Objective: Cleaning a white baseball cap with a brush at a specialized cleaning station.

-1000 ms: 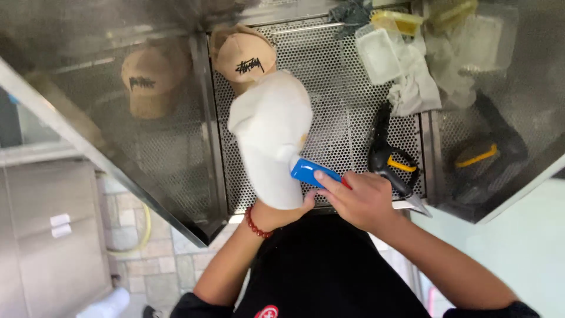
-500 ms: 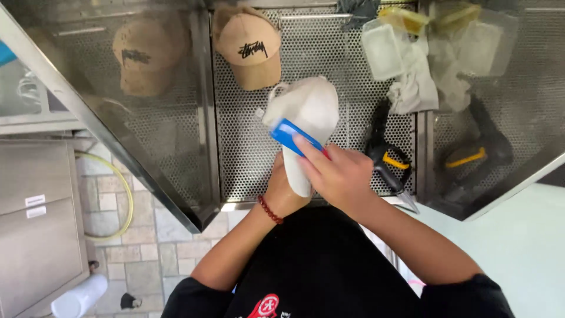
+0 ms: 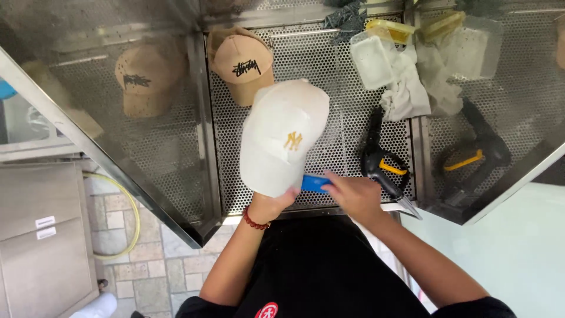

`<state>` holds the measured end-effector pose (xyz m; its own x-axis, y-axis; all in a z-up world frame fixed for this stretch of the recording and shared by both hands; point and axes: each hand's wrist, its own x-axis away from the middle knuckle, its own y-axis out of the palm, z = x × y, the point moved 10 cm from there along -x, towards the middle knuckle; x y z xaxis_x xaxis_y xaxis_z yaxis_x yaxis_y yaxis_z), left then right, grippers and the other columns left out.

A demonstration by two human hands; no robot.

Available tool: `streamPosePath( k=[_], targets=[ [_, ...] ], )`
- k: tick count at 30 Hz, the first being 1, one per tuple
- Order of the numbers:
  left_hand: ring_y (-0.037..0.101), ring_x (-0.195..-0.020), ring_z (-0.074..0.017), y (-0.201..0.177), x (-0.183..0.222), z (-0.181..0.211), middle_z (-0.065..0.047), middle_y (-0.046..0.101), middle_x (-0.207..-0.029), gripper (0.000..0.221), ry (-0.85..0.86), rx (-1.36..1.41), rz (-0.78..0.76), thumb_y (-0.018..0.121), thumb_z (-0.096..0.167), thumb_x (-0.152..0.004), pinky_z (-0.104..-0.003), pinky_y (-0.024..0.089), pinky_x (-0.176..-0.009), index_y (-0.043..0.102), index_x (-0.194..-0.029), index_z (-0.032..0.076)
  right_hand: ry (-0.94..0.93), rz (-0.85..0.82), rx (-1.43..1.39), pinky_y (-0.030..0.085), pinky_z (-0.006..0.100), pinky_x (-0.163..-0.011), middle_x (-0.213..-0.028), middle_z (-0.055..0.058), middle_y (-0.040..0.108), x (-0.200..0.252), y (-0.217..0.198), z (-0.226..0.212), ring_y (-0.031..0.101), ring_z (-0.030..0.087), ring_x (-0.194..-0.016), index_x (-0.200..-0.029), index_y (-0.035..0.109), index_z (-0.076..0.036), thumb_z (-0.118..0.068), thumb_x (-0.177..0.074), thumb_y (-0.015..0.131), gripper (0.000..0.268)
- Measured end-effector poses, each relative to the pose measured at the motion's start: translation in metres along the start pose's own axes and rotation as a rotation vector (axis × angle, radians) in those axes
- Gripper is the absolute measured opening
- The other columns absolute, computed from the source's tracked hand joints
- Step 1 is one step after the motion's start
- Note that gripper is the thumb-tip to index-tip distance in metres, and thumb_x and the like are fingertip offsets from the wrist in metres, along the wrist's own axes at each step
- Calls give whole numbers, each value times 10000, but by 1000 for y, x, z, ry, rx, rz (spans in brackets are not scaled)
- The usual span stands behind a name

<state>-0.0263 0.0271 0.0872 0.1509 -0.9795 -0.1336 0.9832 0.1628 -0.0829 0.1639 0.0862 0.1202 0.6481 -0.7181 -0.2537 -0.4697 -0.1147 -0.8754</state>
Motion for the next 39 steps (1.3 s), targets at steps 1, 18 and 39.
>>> streamPosePath(
  k=[1,18,39],
  targets=[
    [700,-1054,-238,0,-1,-6,-101,718,-1145,404,6,-3,-7,767,75,-850,-364,573,-937,661,-1233,4,3,9,1,462,357,-477,-621,25,669,6,1,14,602,189,-483,-1228,720,-135,-342,-832,827,459],
    [512,-1374,-321,33,14,-37,-160,487,-1482,971,-275,1104,150,737,252,-721,-447,449,-1137,292,-1549,12,-84,27,142,403,353,-410,-727,34,524,-116,-71,-37,506,210,-434,-1370,677,-270,-392,-880,756,511],
    [593,-1235,-325,11,-12,14,-199,556,-1379,883,-163,1214,257,697,310,-785,-434,528,-1009,347,-1525,-23,-200,238,94,388,342,-399,-578,-20,490,-97,-56,-46,497,151,-433,-1266,744,-271,-404,-886,802,407]
  ],
)
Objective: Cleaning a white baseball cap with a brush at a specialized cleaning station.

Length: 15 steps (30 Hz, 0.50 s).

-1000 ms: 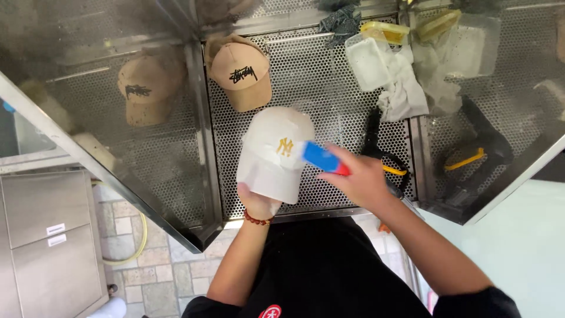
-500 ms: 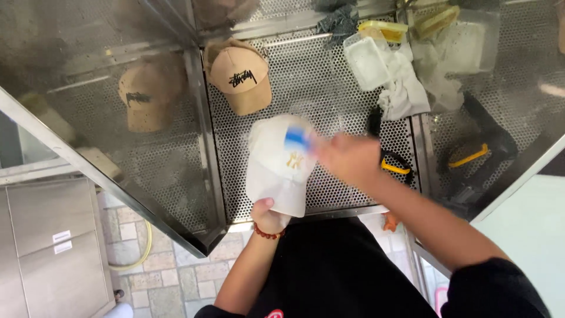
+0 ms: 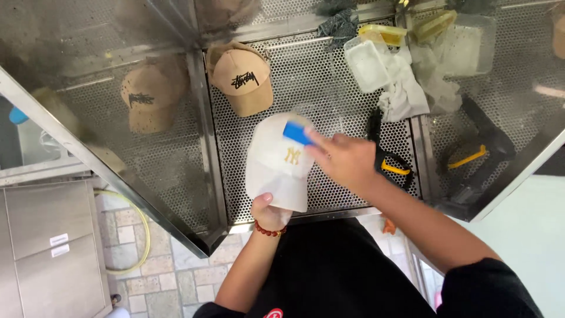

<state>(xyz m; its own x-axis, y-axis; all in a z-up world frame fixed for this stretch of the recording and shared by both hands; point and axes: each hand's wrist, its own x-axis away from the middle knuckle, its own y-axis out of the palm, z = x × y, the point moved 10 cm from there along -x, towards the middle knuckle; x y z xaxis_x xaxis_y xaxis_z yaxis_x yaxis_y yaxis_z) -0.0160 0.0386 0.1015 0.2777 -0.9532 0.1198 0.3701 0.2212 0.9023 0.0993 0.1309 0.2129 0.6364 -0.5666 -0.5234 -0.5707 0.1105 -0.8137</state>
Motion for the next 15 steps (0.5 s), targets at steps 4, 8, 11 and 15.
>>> streamPosePath(
  k=[4,8,11,15],
  targets=[
    [590,-1242,-329,-10,1,-7,-208,561,-1385,849,-9,33,-87,703,299,-854,-436,530,-1008,359,-1548,-48,-5,-8,-27,416,334,-434,-599,-14,513,-2,-7,-14,523,158,-462,-1250,734,-273,-436,-874,803,415],
    [573,-1279,-312,-44,14,-22,-176,555,-1400,873,-49,12,-30,717,281,-790,-423,494,-1076,352,-1523,-20,-10,-20,-3,407,331,-418,-592,-18,531,-2,-9,-15,519,160,-447,-1256,742,-268,-437,-890,779,405],
    [543,-1318,-335,-58,12,-30,-194,533,-1432,862,-83,13,-71,738,260,-832,-445,455,-1126,346,-1539,-37,-62,-13,56,389,335,-395,-580,-18,539,-7,-6,-17,507,161,-424,-1227,747,-295,-433,-905,754,351],
    [447,-1438,-310,-48,16,-22,-150,445,-1531,981,15,-320,-110,808,252,-759,-461,383,-1206,308,-1569,12,-21,-78,134,356,349,-351,-514,-8,512,-17,-3,-9,493,169,-377,-1198,762,-312,-442,-925,747,303]
  ],
)
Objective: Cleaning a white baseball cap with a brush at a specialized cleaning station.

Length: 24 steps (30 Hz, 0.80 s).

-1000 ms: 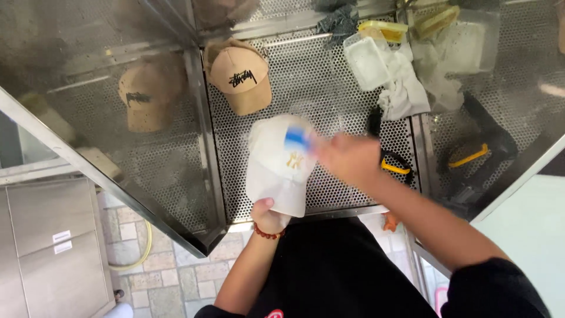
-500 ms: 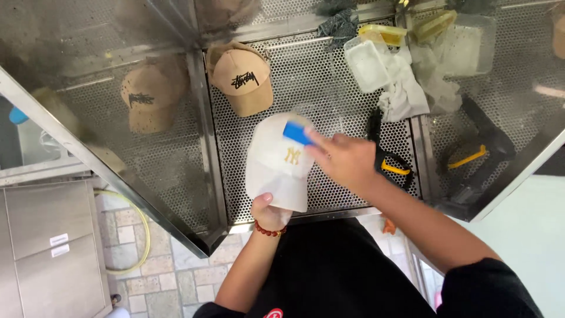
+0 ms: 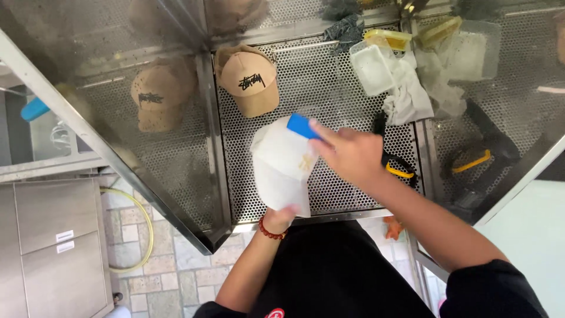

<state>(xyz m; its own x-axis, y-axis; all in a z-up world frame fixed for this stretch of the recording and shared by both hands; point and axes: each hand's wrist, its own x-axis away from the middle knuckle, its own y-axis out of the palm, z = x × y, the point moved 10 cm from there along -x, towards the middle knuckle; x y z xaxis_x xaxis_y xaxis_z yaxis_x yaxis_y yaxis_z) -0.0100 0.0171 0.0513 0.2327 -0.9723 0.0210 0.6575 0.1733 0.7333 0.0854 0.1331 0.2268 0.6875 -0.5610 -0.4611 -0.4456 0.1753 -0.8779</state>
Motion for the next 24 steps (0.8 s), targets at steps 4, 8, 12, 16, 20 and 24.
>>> streamPosePath(
  k=[4,8,12,16,20,24],
  targets=[
    [363,-1512,-262,11,3,-1,-114,380,-1605,994,0,-356,-210,823,265,-806,-431,319,-1274,262,-1590,23,-21,23,-104,369,350,-361,-539,-5,539,-9,-12,-10,508,167,-384,-1237,762,-286,-460,-913,741,368],
    [400,-1475,-264,6,13,-16,-128,420,-1585,1023,-98,-428,-260,855,217,-770,-412,354,-1239,300,-1595,-20,44,-1,-118,398,354,-380,-549,12,567,-5,-8,-4,551,181,-414,-1231,763,-252,-435,-894,775,384],
    [350,-1522,-251,41,8,21,-125,373,-1628,1065,-18,-513,-259,862,145,-747,-391,309,-1267,258,-1605,-37,133,-3,-263,445,354,-437,-622,35,622,-3,-5,18,598,204,-480,-1255,759,-227,-365,-892,788,390],
    [392,-1494,-268,38,-9,19,-140,416,-1592,1078,-5,-619,-229,860,141,-716,-398,339,-1238,260,-1591,-52,122,-30,-299,454,352,-443,-612,43,620,-19,-18,-1,600,210,-476,-1243,766,-218,-364,-877,796,395],
    [471,-1390,-245,43,-11,20,-123,474,-1476,968,-104,-568,-271,761,77,-739,-378,436,-1152,268,-1565,-29,54,-40,-346,447,351,-452,-588,29,590,7,-25,-37,583,201,-463,-1238,762,-219,-367,-858,795,410],
    [587,-1201,-236,50,-13,32,-126,582,-1269,760,10,-752,-304,675,-8,-718,-363,505,-1062,459,-1446,-12,26,-43,-295,422,348,-412,-525,16,541,1,-22,-26,529,180,-401,-1207,769,-225,-389,-842,810,402]
  ],
)
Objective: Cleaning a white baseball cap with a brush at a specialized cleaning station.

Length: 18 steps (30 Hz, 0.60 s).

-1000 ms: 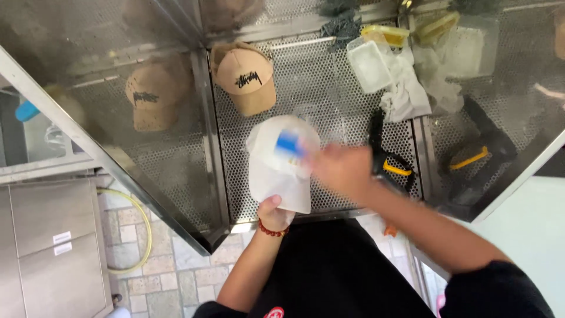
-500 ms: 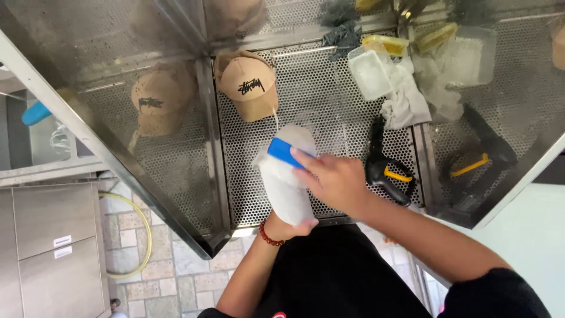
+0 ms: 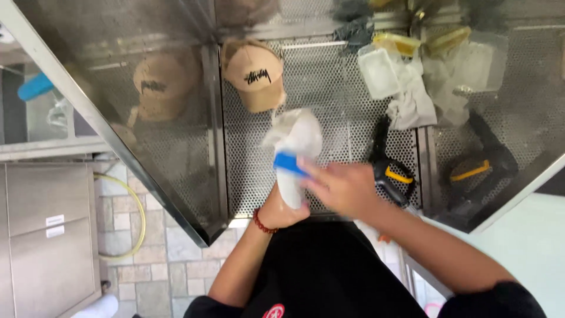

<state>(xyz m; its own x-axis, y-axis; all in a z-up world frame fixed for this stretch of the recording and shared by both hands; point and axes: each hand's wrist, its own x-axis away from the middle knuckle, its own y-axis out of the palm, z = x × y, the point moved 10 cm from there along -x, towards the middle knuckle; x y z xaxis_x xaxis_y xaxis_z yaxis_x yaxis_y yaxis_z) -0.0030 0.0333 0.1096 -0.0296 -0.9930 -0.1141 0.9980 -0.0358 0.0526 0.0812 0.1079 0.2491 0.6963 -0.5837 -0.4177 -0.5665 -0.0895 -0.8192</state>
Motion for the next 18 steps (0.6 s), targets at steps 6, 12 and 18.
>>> streamPosePath(
  k=[6,12,18],
  targets=[
    [625,-1184,-293,-19,-9,0,-163,623,-1253,608,90,-325,-19,634,-38,-722,-393,530,-1057,544,-1321,18,-57,28,16,418,345,-407,-576,12,581,-2,-1,-19,534,177,-415,-1245,754,-218,-388,-859,803,424],
    [335,-1545,-378,-21,-25,41,-262,352,-1624,981,105,-127,31,514,-46,-736,-442,263,-1264,87,-1619,-61,-23,21,-2,426,349,-429,-614,22,598,2,11,0,570,185,-464,-1313,712,-246,-378,-911,795,432],
    [313,-1580,-347,-28,-7,-7,-242,360,-1652,920,-35,-93,81,495,-26,-776,-423,223,-1300,166,-1634,-50,-33,-43,93,386,380,-356,-540,44,573,-7,30,16,529,211,-379,-1259,735,-251,-383,-879,803,409]
  ],
)
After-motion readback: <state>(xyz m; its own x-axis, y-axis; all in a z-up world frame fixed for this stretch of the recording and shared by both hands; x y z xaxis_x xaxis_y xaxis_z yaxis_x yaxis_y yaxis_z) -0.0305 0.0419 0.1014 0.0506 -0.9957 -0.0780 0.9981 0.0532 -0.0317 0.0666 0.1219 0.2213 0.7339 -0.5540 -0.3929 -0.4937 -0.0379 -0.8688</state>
